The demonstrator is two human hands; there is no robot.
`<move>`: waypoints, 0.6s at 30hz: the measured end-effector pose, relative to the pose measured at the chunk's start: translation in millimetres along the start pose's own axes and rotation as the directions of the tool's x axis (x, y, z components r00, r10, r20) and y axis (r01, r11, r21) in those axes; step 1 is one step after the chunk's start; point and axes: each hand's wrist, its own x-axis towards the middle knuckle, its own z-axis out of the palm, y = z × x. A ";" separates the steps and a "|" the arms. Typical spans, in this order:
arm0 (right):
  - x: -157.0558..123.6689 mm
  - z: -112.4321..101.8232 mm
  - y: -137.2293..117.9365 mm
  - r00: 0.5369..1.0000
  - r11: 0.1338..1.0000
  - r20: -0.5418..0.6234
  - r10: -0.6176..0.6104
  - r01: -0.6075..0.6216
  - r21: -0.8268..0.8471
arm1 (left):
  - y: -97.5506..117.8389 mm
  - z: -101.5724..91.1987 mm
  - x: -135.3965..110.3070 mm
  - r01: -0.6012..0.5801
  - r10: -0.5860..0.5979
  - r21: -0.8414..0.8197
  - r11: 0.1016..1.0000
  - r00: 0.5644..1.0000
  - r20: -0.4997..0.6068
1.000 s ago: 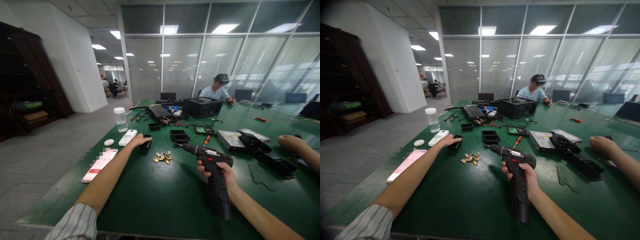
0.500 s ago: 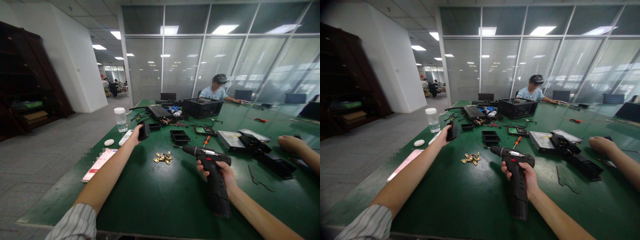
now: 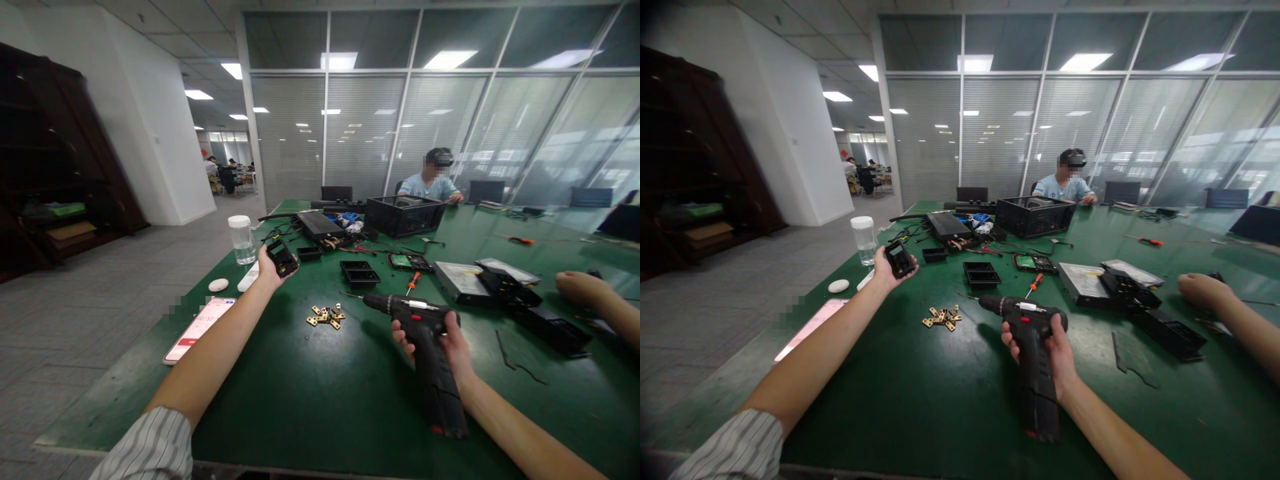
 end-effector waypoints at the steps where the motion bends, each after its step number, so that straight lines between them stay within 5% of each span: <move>1: 0.2 -0.5 -0.2 1.000 1.000 -0.004 -0.011 0.011 -0.008 | -0.6 0.5 -0.1 -0.003 0.003 -0.027 1.000 1.000 0.003; 11: 0.6 -2.8 1.2 0.998 0.991 -0.024 0.054 -0.056 -0.119 | -2.9 14.8 -8.3 -0.245 0.245 -0.002 0.969 0.968 0.063; 18: -4.4 7.6 3.9 0.993 0.989 0.041 0.113 -0.108 -0.100 | -4.6 16.1 -14.2 -0.252 0.238 0.065 0.966 0.956 0.169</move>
